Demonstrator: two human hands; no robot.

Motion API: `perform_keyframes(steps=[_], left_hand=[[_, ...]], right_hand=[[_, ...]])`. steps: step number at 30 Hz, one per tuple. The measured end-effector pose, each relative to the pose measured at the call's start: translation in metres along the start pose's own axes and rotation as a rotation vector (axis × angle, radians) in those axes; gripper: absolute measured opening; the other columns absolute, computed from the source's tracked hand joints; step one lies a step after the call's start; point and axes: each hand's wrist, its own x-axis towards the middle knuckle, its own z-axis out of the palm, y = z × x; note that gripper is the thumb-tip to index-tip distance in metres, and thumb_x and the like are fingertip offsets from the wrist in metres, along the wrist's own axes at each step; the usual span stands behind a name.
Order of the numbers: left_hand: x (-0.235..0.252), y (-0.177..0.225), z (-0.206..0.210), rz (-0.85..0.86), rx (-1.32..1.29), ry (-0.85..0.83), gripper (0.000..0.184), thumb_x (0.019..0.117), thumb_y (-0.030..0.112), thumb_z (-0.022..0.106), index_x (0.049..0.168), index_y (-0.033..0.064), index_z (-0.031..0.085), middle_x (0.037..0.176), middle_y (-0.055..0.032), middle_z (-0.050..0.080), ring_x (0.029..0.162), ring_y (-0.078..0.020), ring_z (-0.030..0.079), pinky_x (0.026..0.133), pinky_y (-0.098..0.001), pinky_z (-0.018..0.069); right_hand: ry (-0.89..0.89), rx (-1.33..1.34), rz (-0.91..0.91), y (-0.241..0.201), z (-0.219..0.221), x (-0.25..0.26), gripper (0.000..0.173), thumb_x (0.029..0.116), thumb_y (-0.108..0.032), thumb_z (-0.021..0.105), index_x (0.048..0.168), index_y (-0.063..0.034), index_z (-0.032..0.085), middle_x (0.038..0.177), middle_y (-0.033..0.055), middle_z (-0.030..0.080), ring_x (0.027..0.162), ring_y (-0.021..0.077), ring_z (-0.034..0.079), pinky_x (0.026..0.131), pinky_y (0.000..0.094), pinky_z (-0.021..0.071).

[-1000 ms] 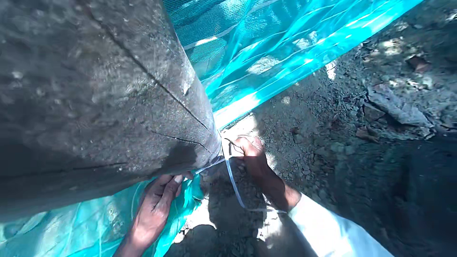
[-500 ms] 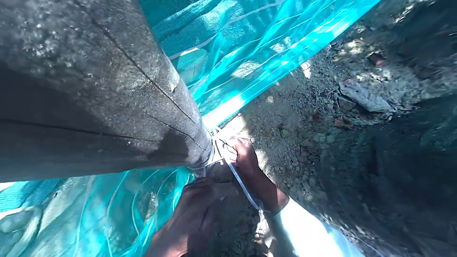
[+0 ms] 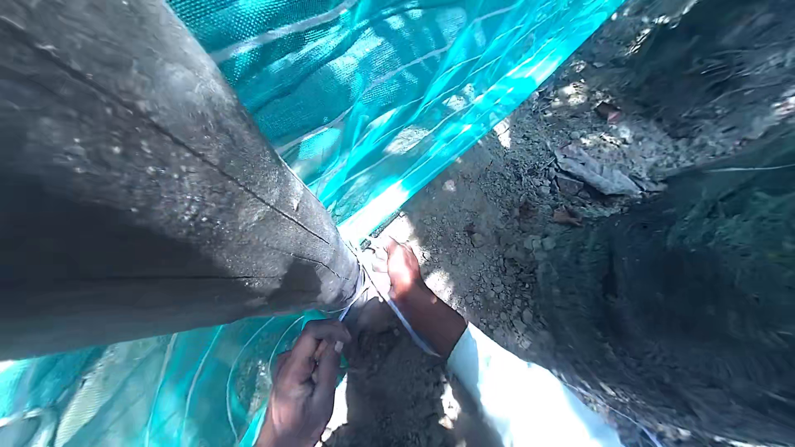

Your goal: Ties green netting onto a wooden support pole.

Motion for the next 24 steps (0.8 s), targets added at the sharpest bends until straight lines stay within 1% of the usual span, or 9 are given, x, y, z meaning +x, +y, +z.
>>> perform_keyframes(steps=[2,6,8,10,13,16,18,20,24], left_hand=[[-0.002,0.005,0.011,-0.077,0.049,0.044,0.020,0.1062,0.025,0.051,0.120,0.0138,0.061,0.063,0.0089,0.051,0.048,0.0023,0.042,0.045,-0.0152,0.0374],[-0.005,0.002,0.036,-0.095,0.289,0.128,0.040,0.1040,0.024,0.047,0.138,0.0077,0.059,0.060,0.0052,0.053,0.044,-0.0015,0.042,0.043,-0.0202,0.0402],[-0.005,0.001,0.046,-0.078,0.389,0.153,0.041,0.1042,0.023,0.046,0.136,0.0056,0.064,0.071,-0.0006,0.066,0.052,-0.0054,0.053,0.051,-0.0240,0.0484],[-0.006,-0.001,0.055,-0.025,0.425,0.155,0.036,0.1026,0.018,0.047,0.126,0.0087,0.072,0.093,-0.0061,0.076,0.074,-0.0105,0.069,0.070,-0.0276,0.0578],[-0.009,-0.007,0.062,0.045,0.355,0.210,0.029,0.1031,0.018,0.049,0.112,0.0124,0.075,0.089,-0.0055,0.073,0.078,-0.0111,0.067,0.074,-0.0257,0.0554],[-0.015,-0.013,0.064,0.067,0.234,0.263,0.029,0.1074,0.022,0.046,0.106,0.0112,0.073,0.090,-0.0001,0.073,0.084,-0.0028,0.066,0.079,-0.0186,0.0544],[-0.017,-0.017,0.063,0.097,0.170,0.269,0.031,0.1094,0.022,0.043,0.103,0.0114,0.072,0.094,0.0018,0.073,0.089,-0.0020,0.067,0.084,-0.0194,0.0547],[-0.021,-0.018,0.064,0.101,0.133,0.264,0.033,0.1100,0.024,0.042,0.103,0.0121,0.071,0.096,0.0025,0.073,0.091,-0.0015,0.067,0.085,-0.0190,0.0544],[-0.023,-0.012,0.062,0.100,0.081,0.264,0.033,0.1104,0.027,0.042,0.102,0.0132,0.070,0.096,0.0032,0.072,0.088,-0.0002,0.065,0.082,-0.0166,0.0528]], right_hand=[[-0.059,0.001,-0.096,-0.005,-0.016,-0.021,0.046,0.1091,-0.028,0.034,0.066,-0.0156,0.046,0.049,-0.0067,0.039,0.038,0.0021,0.033,0.037,0.0179,0.0289],[-0.151,-0.098,-0.324,0.003,-0.039,-0.067,0.043,0.1040,-0.022,0.034,0.068,-0.0137,0.057,0.060,-0.0057,0.056,0.048,-0.0010,0.043,0.045,0.0152,0.0347],[-0.241,-0.237,-0.568,0.011,-0.042,-0.085,0.042,0.1078,-0.030,0.043,0.078,-0.0098,0.066,0.069,-0.0053,0.061,0.058,-0.0028,0.049,0.053,0.0142,0.0400],[-0.291,-0.453,-0.832,0.019,-0.044,-0.095,0.046,0.1091,-0.035,0.046,0.085,-0.0033,0.068,0.084,0.0007,0.066,0.072,-0.0007,0.057,0.063,0.0161,0.0479],[-0.318,-0.649,-1.012,0.019,-0.048,-0.107,0.044,0.1084,-0.035,0.048,0.079,-0.0056,0.061,0.104,0.0068,0.061,0.091,0.0020,0.058,0.076,0.0148,0.0515],[-0.437,-0.660,-0.947,0.014,-0.061,-0.111,0.030,0.1061,-0.033,0.055,0.114,-0.0106,0.074,0.116,0.0089,0.064,0.101,0.0078,0.064,0.086,0.0217,0.0567],[-0.456,-0.667,-0.880,0.013,-0.072,-0.100,0.035,0.1017,-0.016,0.052,0.134,-0.0097,0.066,0.127,0.0110,0.065,0.104,0.0138,0.066,0.086,0.0292,0.0596],[-0.356,-0.712,-0.937,0.025,-0.077,-0.077,0.039,0.0955,-0.004,0.049,0.128,-0.0098,0.070,0.124,0.0076,0.070,0.101,0.0131,0.070,0.086,0.0304,0.0613],[-0.448,-0.786,-1.153,0.037,-0.059,-0.046,0.027,0.0997,-0.004,0.054,0.114,-0.0068,0.077,0.124,0.0084,0.072,0.117,0.0169,0.067,0.101,0.0343,0.0559]])
